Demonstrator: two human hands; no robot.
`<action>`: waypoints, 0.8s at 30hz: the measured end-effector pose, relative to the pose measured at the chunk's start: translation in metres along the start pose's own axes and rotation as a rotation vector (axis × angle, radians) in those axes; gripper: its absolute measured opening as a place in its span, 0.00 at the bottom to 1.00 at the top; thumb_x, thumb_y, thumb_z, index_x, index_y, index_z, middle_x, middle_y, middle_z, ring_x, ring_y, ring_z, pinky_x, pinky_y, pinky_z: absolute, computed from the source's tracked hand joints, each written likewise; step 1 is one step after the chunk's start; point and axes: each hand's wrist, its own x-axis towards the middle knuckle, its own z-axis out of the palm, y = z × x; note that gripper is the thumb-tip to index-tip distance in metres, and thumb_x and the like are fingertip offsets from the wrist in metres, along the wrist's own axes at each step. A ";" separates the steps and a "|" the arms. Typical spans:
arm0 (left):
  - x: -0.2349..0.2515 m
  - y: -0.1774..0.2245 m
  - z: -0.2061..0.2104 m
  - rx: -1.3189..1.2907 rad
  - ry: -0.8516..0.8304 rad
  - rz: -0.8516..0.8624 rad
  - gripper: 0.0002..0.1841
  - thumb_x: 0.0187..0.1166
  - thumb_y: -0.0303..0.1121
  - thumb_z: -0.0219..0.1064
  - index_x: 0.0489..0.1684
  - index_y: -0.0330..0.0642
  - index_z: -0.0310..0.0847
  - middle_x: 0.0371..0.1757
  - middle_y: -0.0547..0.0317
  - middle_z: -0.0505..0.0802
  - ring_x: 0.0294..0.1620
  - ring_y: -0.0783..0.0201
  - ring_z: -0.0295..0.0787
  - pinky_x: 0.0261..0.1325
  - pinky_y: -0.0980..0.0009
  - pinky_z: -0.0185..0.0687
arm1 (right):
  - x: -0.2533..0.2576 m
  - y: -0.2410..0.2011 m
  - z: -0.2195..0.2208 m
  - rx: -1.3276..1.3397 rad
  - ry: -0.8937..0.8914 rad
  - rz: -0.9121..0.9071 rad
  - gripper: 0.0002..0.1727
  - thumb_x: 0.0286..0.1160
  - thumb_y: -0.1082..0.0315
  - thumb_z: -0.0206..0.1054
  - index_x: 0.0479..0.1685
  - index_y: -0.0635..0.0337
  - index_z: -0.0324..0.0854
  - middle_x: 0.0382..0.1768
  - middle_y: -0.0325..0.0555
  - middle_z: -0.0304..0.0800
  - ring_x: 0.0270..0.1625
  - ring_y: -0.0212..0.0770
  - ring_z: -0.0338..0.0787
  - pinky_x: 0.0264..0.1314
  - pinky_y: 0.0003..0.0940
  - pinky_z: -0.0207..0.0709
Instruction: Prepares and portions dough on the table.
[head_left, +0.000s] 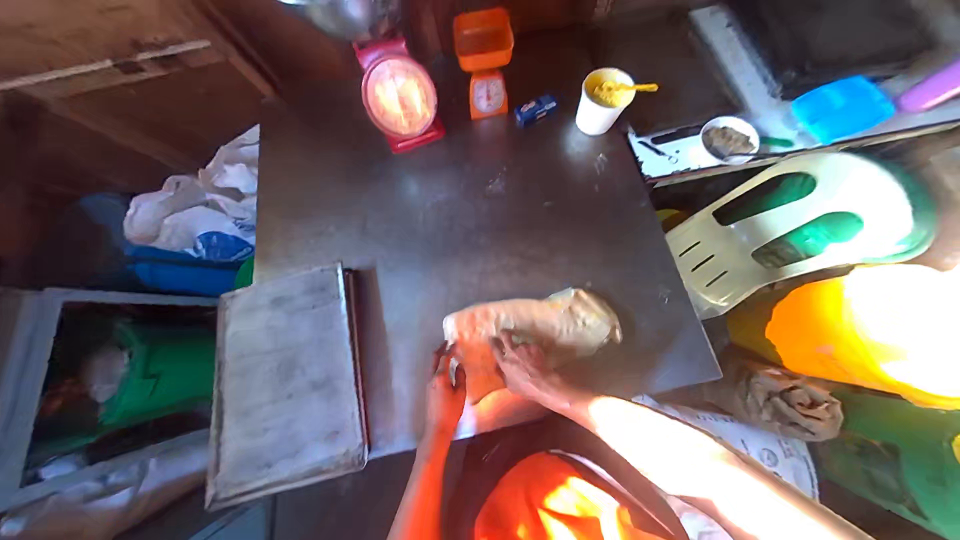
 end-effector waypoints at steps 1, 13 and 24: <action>0.015 0.005 0.007 0.023 0.030 -0.049 0.28 0.78 0.33 0.66 0.81 0.41 0.73 0.84 0.41 0.75 0.84 0.47 0.71 0.83 0.50 0.71 | 0.007 0.028 -0.009 0.121 0.023 -0.106 0.31 0.78 0.59 0.66 0.83 0.51 0.71 0.81 0.61 0.69 0.58 0.60 0.89 0.58 0.57 0.86; 0.070 0.044 0.054 0.133 0.091 -0.277 0.35 0.78 0.41 0.68 0.87 0.40 0.66 0.91 0.40 0.64 0.91 0.45 0.60 0.87 0.50 0.66 | 0.206 0.354 -0.369 -0.069 0.681 0.241 0.38 0.84 0.58 0.64 0.92 0.58 0.57 0.84 0.63 0.68 0.85 0.65 0.70 0.83 0.67 0.64; 0.012 0.039 0.003 0.162 0.158 -0.369 0.30 0.80 0.41 0.66 0.82 0.43 0.73 0.86 0.41 0.71 0.88 0.46 0.65 0.84 0.49 0.69 | 0.224 0.360 -0.386 -0.127 0.658 0.376 0.16 0.79 0.67 0.65 0.61 0.66 0.83 0.61 0.72 0.85 0.63 0.75 0.85 0.58 0.77 0.76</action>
